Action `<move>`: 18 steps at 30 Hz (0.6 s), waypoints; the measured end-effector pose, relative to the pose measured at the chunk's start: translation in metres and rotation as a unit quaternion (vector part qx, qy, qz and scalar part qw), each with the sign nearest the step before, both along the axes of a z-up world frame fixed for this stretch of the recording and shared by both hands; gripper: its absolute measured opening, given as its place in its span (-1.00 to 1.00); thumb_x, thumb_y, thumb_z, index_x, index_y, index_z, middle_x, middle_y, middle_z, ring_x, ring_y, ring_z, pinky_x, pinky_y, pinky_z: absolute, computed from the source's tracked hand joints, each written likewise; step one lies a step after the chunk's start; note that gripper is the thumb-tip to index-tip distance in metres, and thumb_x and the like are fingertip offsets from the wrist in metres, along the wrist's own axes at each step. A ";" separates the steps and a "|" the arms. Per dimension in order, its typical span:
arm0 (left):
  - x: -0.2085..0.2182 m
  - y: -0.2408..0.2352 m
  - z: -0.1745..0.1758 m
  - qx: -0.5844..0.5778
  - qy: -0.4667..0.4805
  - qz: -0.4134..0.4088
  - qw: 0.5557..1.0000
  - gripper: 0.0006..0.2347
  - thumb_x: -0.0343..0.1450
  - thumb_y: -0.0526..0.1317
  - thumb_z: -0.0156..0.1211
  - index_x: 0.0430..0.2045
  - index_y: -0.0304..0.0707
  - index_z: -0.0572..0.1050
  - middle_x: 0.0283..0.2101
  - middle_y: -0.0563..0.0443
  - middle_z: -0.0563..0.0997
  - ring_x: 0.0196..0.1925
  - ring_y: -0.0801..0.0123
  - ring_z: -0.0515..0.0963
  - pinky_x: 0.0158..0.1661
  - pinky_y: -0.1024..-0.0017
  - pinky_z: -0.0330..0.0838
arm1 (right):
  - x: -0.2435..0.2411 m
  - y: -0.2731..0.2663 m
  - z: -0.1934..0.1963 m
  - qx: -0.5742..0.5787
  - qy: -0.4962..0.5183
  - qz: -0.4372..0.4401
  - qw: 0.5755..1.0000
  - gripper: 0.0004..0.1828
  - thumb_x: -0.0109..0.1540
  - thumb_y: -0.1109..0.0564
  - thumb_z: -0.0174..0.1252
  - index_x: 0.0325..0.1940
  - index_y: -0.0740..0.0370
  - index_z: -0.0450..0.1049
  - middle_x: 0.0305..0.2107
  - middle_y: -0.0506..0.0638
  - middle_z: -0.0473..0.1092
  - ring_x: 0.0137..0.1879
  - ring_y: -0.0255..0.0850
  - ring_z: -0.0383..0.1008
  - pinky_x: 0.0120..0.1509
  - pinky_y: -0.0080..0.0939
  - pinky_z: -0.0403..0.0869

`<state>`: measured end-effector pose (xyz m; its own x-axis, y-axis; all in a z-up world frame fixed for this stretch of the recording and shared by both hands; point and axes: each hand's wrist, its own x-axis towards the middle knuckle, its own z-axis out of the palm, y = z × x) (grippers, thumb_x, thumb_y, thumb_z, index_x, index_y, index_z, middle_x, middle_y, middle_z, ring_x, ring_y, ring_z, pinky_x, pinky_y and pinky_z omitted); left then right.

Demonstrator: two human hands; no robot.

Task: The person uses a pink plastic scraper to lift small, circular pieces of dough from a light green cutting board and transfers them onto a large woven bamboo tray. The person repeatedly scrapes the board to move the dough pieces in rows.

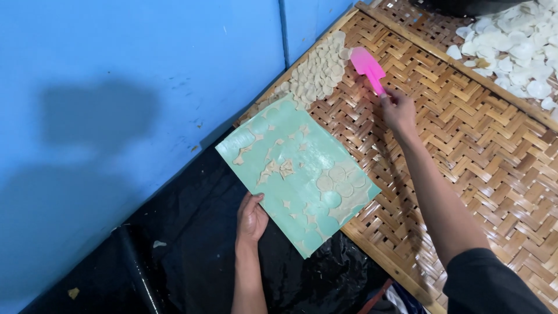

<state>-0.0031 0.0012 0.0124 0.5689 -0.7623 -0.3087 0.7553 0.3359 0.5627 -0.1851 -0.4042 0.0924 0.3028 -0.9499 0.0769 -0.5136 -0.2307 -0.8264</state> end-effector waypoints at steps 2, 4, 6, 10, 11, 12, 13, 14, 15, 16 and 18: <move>0.004 0.003 -0.021 -0.012 0.003 0.001 1.000 -0.74 0.42 -0.41 0.07 0.00 -0.51 0.43 0.07 -0.11 0.55 0.16 0.34 0.47 0.27 0.41 0.22 | 0.003 -0.005 -0.007 0.008 0.011 -0.009 1.000 -0.66 0.38 0.07 0.13 0.22 0.17 0.53 -0.25 0.09 0.54 -0.26 -0.23 0.46 -0.18 -0.14 0.43; 0.004 0.003 -0.021 -0.023 0.006 0.003 1.000 -0.76 0.45 -0.42 0.09 -0.01 -0.51 0.43 0.06 -0.12 0.54 0.16 0.33 0.46 0.28 0.40 0.22 | 0.003 -0.010 -0.016 0.017 0.021 -0.018 0.999 -0.66 0.37 0.06 0.14 0.21 0.14 0.54 -0.24 0.10 0.55 -0.24 -0.19 0.48 -0.17 -0.10 0.44; 0.001 0.001 -0.001 -0.007 0.008 -0.004 1.000 -0.74 0.41 -0.41 0.07 -0.01 -0.49 0.45 0.04 -0.08 0.56 0.12 0.36 0.48 0.24 0.42 0.23 | 0.002 -0.016 -0.027 -0.043 0.044 -0.020 0.998 -0.68 0.35 0.08 0.16 0.17 0.15 0.57 -0.23 0.18 0.56 -0.19 -0.11 0.55 -0.08 -0.07 0.48; 0.001 0.001 -0.002 0.006 0.003 -0.005 1.000 -0.73 0.39 -0.41 0.05 -0.02 -0.48 0.47 0.04 -0.06 0.58 0.12 0.38 0.49 0.23 0.44 0.24 | 0.002 0.000 -0.006 -0.135 0.103 -0.018 0.985 -0.69 0.36 0.10 0.16 0.17 0.18 0.58 -0.23 0.28 0.56 -0.17 0.04 0.57 -0.03 0.02 0.51; 0.003 0.002 -0.014 -0.003 -0.001 -0.003 1.000 -0.74 0.41 -0.41 0.07 -0.01 -0.50 0.46 0.05 -0.08 0.57 0.13 0.36 0.48 0.25 0.43 0.24 | 0.003 0.009 0.009 -0.170 0.139 -0.013 0.975 -0.69 0.38 0.11 0.13 0.18 0.21 0.57 -0.23 0.30 0.54 -0.22 0.07 0.56 -0.11 0.06 0.51; 0.005 0.004 -0.027 -0.011 -0.005 0.000 1.000 -0.75 0.44 -0.42 0.08 0.00 -0.51 0.45 0.06 -0.09 0.55 0.15 0.35 0.47 0.27 0.43 0.23 | 0.005 0.019 0.023 -0.205 0.175 -0.007 0.963 -0.69 0.39 0.13 0.10 0.18 0.24 0.56 -0.23 0.32 0.52 -0.27 0.11 0.55 -0.19 0.09 0.51; 0.004 0.004 -0.026 -0.011 -0.005 -0.001 1.000 -0.75 0.44 -0.42 0.08 0.00 -0.51 0.45 0.06 -0.09 0.55 0.15 0.35 0.47 0.27 0.43 0.23 | 0.002 0.022 0.026 -0.205 0.175 -0.008 0.963 -0.69 0.39 0.13 0.10 0.18 0.24 0.56 -0.23 0.32 0.52 -0.27 0.11 0.55 -0.19 0.09 0.51; 0.004 0.004 -0.025 -0.016 -0.004 -0.005 1.000 -0.73 0.44 -0.41 0.07 0.03 -0.51 0.44 0.08 -0.10 0.54 0.16 0.34 0.46 0.27 0.42 0.23 | -0.001 0.025 0.028 -0.233 0.185 -0.004 0.955 -0.68 0.38 0.15 0.08 0.18 0.27 0.54 -0.22 0.32 0.51 -0.32 0.09 0.54 -0.28 0.09 0.51; 0.005 0.003 -0.024 -0.021 -0.003 -0.008 1.000 -0.71 0.44 -0.41 0.07 0.06 -0.51 0.43 0.11 -0.12 0.54 0.18 0.32 0.46 0.27 0.41 0.22 | -0.003 0.027 0.031 -0.261 0.195 0.001 0.945 -0.67 0.38 0.17 0.06 0.18 0.31 0.53 -0.21 0.33 0.50 -0.38 0.06 0.53 -0.36 0.08 0.51; 0.002 0.003 -0.013 -0.020 -0.003 -0.009 1.000 -0.71 0.44 -0.41 0.07 0.06 -0.51 0.43 0.11 -0.12 0.54 0.18 0.32 0.46 0.27 0.41 0.22 | -0.013 0.035 0.030 -0.261 0.195 0.000 0.945 -0.67 0.38 0.17 0.06 0.18 0.31 0.53 -0.21 0.33 0.50 -0.38 0.06 0.53 -0.36 0.08 0.51; -0.002 0.001 0.008 0.000 0.007 -0.005 1.000 -0.65 0.41 -0.39 0.05 0.13 -0.48 0.39 0.16 -0.10 0.52 0.21 0.32 0.46 0.27 0.40 0.23 | -0.032 0.049 0.029 -0.302 0.178 0.049 0.935 -0.68 0.38 0.18 0.07 0.19 0.31 0.54 -0.26 0.29 0.51 -0.42 -0.04 0.48 -0.39 0.00 0.47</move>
